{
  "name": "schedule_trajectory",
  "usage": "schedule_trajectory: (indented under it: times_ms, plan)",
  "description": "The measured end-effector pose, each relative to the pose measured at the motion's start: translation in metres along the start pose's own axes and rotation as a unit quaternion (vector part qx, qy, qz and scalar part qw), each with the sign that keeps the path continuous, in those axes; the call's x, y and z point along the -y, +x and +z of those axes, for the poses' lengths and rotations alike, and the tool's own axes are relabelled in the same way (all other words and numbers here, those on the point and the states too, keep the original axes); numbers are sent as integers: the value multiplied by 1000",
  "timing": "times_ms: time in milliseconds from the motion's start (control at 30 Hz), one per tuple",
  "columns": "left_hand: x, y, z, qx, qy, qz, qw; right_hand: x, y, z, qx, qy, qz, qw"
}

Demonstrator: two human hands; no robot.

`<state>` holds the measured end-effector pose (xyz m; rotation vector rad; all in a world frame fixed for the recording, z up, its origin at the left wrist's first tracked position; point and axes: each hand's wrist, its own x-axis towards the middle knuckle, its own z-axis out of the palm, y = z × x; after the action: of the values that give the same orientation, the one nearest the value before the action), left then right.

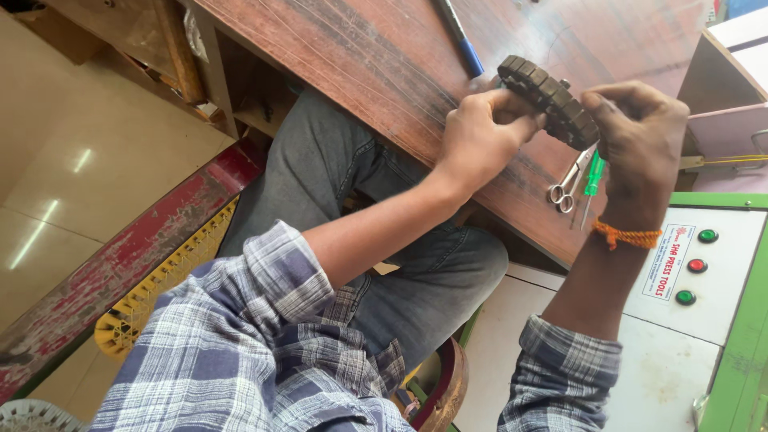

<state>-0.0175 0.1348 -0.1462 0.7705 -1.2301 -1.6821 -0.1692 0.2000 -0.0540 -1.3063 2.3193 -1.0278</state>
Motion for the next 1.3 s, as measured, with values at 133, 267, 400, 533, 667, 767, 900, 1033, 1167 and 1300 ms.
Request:
schedule_trajectory:
  times_ms: [133, 267, 400, 533, 667, 767, 900, 1033, 1167, 1300]
  plan:
    - [-28, 3, -32, 0, 213, 399, 892, -26, -6, -17, -7, 168, 66, 983]
    - [-32, 66, -43, 172, 268, 652, 688, -21, -24, -31, -4, 218, 64, 974]
    - [-17, 100, -31, 312, 265, 592, 694, 12, -48, -44, 7, 258, 30, 966]
    - [-14, 98, -31, 296, 328, 507, 740, 35, -70, -37, 7, 156, 32, 987]
    - [-20, 93, -29, 283, 216, 576, 736, 36, -87, -9, 21, -80, -64, 995]
    - [-21, 91, -27, 277, 248, 542, 754, 19, -97, 32, -25, -167, -137, 976]
    - [-20, 84, -34, 282, 331, 611, 662, -4, -98, 61, -77, -170, -214, 959]
    - [-20, 65, -47, 269, 346, 567, 698, -1, -113, 46, -50, -157, -202, 965]
    - [-10, 44, -58, 171, 336, 672, 638, 24, -115, 13, -71, -194, -192, 959]
    - [7, 9, -44, 126, 222, 450, 856, 42, -77, 1, -101, -204, -238, 944]
